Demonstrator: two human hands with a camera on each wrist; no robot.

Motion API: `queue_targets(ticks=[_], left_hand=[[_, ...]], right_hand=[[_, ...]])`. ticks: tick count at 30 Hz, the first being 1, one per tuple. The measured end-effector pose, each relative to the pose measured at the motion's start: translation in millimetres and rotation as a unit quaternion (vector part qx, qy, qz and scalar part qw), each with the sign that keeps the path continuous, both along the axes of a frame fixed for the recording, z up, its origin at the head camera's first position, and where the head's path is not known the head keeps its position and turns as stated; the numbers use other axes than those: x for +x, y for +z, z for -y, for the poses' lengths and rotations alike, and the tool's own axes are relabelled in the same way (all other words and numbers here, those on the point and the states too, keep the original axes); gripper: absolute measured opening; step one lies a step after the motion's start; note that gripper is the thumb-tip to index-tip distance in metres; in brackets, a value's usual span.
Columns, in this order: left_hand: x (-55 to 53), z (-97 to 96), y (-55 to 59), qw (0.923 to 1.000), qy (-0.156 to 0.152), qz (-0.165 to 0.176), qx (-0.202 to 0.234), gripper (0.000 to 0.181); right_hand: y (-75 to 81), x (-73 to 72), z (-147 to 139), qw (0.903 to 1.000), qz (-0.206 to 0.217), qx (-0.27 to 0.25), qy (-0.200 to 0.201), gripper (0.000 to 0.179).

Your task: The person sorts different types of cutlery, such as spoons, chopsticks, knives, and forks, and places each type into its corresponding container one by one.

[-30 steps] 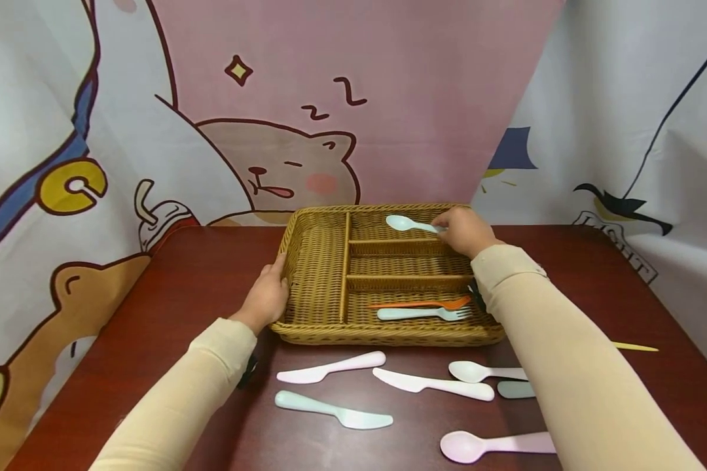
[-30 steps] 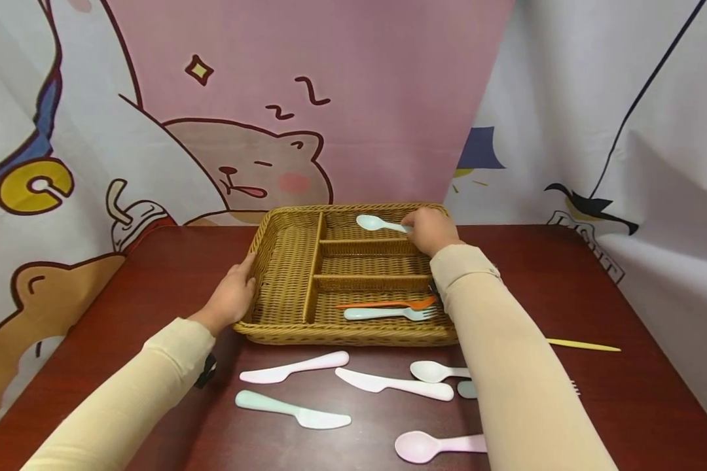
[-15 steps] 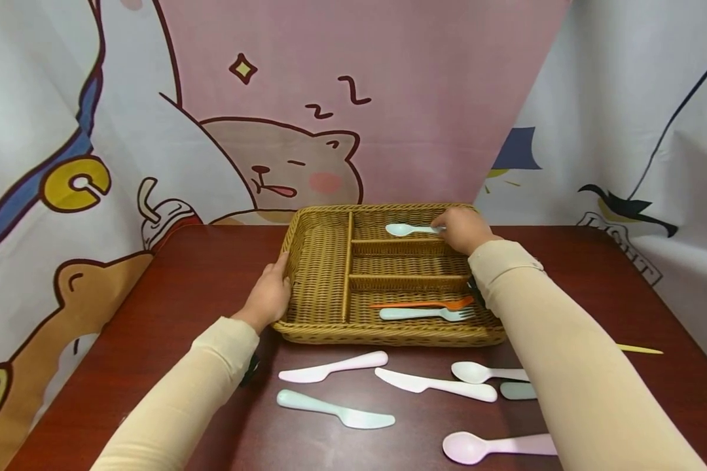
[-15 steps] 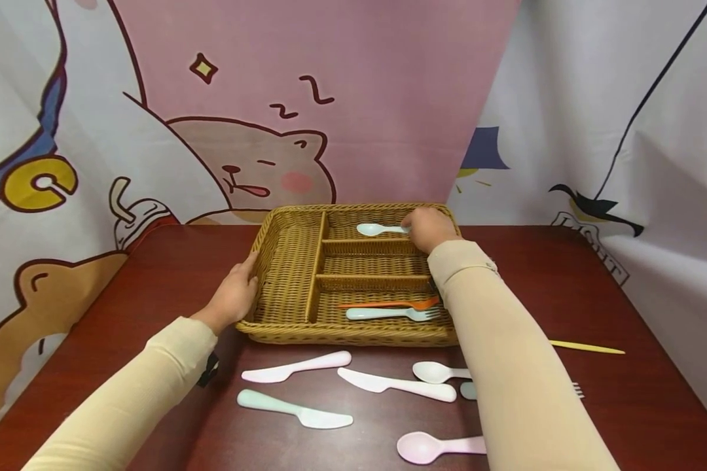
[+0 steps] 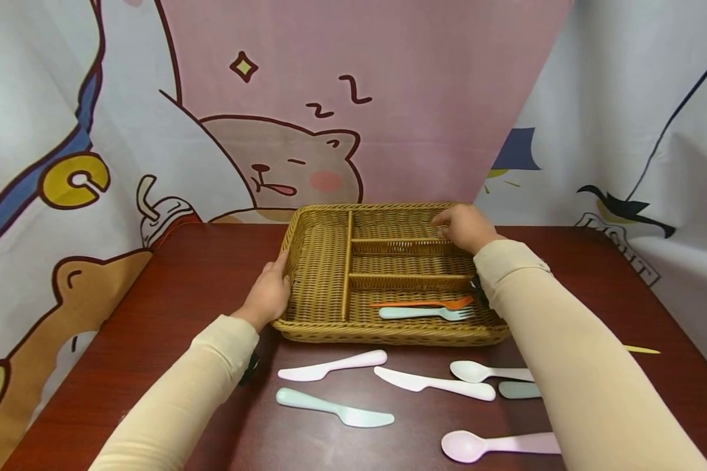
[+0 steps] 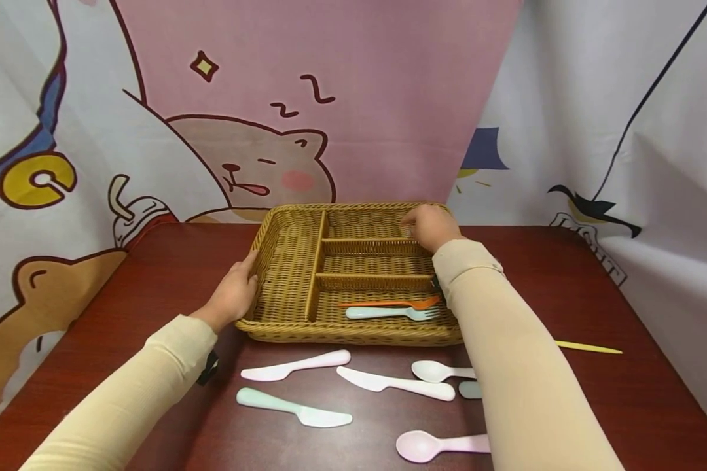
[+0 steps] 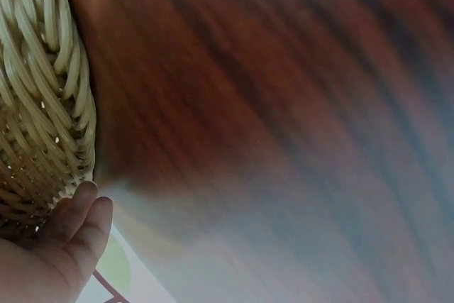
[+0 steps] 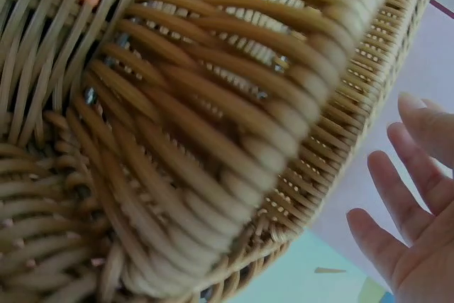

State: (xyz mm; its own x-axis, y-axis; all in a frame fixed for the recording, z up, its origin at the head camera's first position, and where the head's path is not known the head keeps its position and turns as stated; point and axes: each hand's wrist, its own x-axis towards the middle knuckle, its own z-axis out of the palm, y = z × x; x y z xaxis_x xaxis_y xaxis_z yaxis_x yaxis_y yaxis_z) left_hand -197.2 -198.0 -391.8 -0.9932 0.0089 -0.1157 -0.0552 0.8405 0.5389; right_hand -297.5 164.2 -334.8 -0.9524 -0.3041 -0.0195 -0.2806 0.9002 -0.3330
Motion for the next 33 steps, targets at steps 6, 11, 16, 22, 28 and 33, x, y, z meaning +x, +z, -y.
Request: queue_targets(ticks=[6, 11, 16, 22, 28, 33], left_hand=[[-0.3, 1.1, -1.0, 1.0, 0.0, 0.002, 0.005, 0.058], [-0.7, 2.2, -1.3, 1.0, -0.004, -0.006, -0.001, 0.058], [-0.4, 4.6, -0.8, 1.0, -0.004, -0.006, -0.005, 0.058], [0.3, 4.6, -1.6, 1.0, -0.003, -0.005, -0.003, 0.058], [0.4, 3.1, -3.1, 1.0, -0.004, -0.003, -0.004, 0.058], [0.0, 1.1, -3.1, 1.0, -0.006, -0.006, 0.001, 0.057]], right_hand=[[6.9, 4.6, -5.3, 0.9977, 0.007, -0.067, -0.007, 0.032], [17.6, 13.3, -7.1, 0.9907, 0.022, -0.133, -0.018, 0.034], [26.5, 24.2, -8.3, 0.9822, 0.029, -0.184, -0.023, 0.037], [37.2, 36.9, -13.6, 0.9788, 0.021, -0.203, -0.023, 0.038], [47.7, 58.0, -23.9, 0.9799, -0.01, -0.198, -0.024, 0.04], [49.8, 78.3, -33.8, 0.9797, -0.039, -0.194, -0.031, 0.042]])
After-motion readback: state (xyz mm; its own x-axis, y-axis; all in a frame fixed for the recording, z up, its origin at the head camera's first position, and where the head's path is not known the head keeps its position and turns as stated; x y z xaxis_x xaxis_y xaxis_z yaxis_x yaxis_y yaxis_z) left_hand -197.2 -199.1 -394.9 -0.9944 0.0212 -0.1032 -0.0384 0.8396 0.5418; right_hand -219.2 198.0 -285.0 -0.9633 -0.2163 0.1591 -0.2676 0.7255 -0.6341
